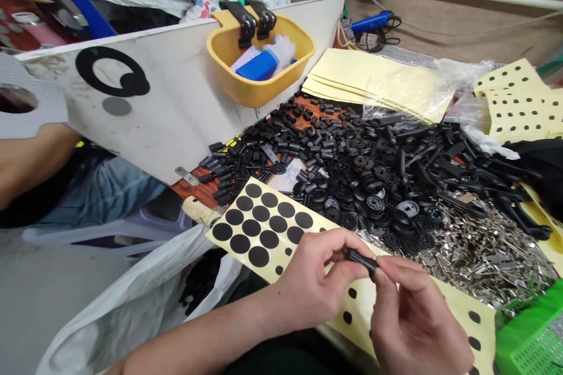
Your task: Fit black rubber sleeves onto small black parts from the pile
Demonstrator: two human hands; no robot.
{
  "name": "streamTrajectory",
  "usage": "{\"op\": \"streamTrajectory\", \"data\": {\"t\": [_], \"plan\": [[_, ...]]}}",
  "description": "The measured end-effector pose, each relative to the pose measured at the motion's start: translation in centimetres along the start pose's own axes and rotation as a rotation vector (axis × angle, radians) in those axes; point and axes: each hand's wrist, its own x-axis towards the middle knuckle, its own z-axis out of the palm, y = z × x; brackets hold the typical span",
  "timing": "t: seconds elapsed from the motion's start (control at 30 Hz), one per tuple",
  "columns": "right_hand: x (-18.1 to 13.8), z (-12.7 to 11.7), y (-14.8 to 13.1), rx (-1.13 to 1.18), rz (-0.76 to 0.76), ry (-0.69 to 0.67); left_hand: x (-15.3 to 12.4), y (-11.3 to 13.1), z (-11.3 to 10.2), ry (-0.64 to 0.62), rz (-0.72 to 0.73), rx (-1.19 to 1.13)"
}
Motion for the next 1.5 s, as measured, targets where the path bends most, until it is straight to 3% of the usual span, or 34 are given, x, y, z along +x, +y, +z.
{"op": "streamTrajectory", "data": {"t": [0.07, 0.2, 0.33, 0.4, 0.6, 0.67, 0.73, 0.87, 1.03, 1.17, 1.23, 1.5], "plan": [[0.0, 0.0, -0.2, 0.031, 0.029, 0.010, 0.0, 0.0, 0.0, -0.015, -0.091, -0.114], [0.7, -0.4, -0.7, 0.250, 0.362, -0.118, 0.0, -0.2, 0.1, -0.033, -0.137, -0.269], [1.1, -0.4, -0.8, 0.310, 0.515, -0.101, -0.1, -0.6, 0.1, 0.014, 0.010, -0.095], [1.0, -0.2, -0.7, 0.334, 0.541, -0.085, -0.1, -0.6, 0.0, 0.010, 0.088, 0.012], [1.1, 0.0, -1.0, 0.508, 0.594, -0.235, -0.3, -0.5, -0.5, 0.042, 0.387, 0.308], [1.0, 0.2, -1.1, 0.490, 0.569, -0.219, -0.3, -0.4, -0.5, 0.042, 0.418, 0.324], [0.6, 0.3, -0.9, 0.373, 0.459, -0.138, -0.2, -0.3, -0.4, 0.026, 0.308, 0.242], [-0.1, 0.6, 0.0, 0.172, 0.116, -0.033, -0.1, 0.1, -0.2, -0.004, -0.074, -0.082], [0.4, 0.4, 0.3, 0.046, -0.136, -0.043, 0.2, 0.5, -0.7, -0.040, -0.221, -0.221], [1.1, -0.3, 0.4, 0.061, -0.302, -0.154, 0.4, 0.2, -1.1, -0.112, -0.337, -0.273], [1.1, -0.6, 0.6, 0.082, -0.267, -0.192, 0.5, 0.0, -1.1, -0.106, -0.357, -0.266], [1.5, 0.0, 0.9, 0.188, 0.226, -0.185, 1.2, -1.5, -0.4, 0.009, -0.312, -0.405]]}}
